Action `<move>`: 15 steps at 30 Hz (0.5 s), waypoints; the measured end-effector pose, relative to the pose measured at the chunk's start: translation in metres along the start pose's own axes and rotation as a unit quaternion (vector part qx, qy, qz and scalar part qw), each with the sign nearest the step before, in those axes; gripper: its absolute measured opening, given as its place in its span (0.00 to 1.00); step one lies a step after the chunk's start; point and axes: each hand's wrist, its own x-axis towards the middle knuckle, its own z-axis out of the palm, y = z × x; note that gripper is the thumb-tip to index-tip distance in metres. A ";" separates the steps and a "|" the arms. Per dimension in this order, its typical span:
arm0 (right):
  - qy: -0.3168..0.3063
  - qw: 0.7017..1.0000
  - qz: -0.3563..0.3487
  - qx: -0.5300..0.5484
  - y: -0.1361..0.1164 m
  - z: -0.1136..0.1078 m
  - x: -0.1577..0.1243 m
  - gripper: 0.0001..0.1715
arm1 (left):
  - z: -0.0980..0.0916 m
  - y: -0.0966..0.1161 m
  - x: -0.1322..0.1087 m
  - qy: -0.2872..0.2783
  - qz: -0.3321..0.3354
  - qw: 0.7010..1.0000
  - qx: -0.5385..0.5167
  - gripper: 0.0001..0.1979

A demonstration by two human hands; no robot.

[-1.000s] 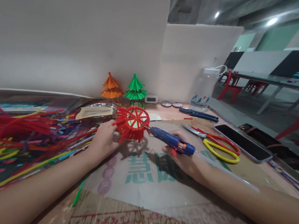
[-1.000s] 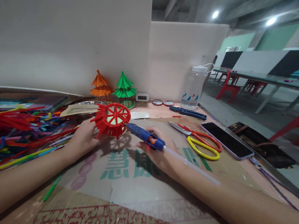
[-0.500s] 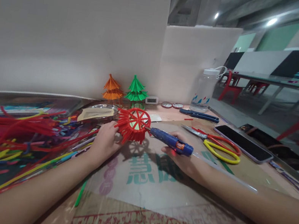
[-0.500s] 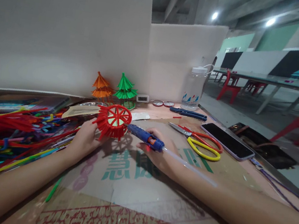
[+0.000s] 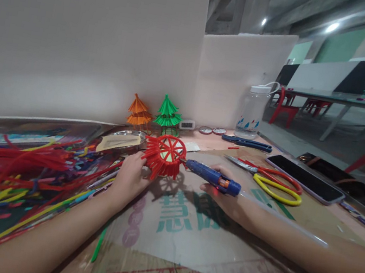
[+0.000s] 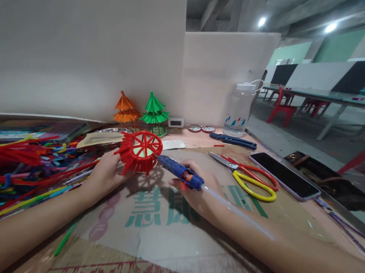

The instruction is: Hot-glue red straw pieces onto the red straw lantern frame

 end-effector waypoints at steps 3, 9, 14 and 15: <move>0.000 1.000 -0.008 -0.001 -0.001 -0.001 -0.001 0.12 | -0.001 0.001 0.001 -0.003 -0.002 1.000 -0.007 0.12; -0.008 1.000 0.002 -0.004 -0.008 -0.004 -0.002 0.12 | 0.002 -0.002 0.000 -0.003 -0.015 1.000 -0.006 0.13; -0.012 1.000 0.018 -0.008 -0.012 -0.005 -0.002 0.14 | 0.003 -0.003 0.000 -0.002 -0.009 1.000 -0.009 0.12; -0.010 1.000 0.017 -0.007 -0.012 -0.005 -0.002 0.13 | 0.003 -0.003 0.000 -0.001 -0.010 1.000 -0.008 0.12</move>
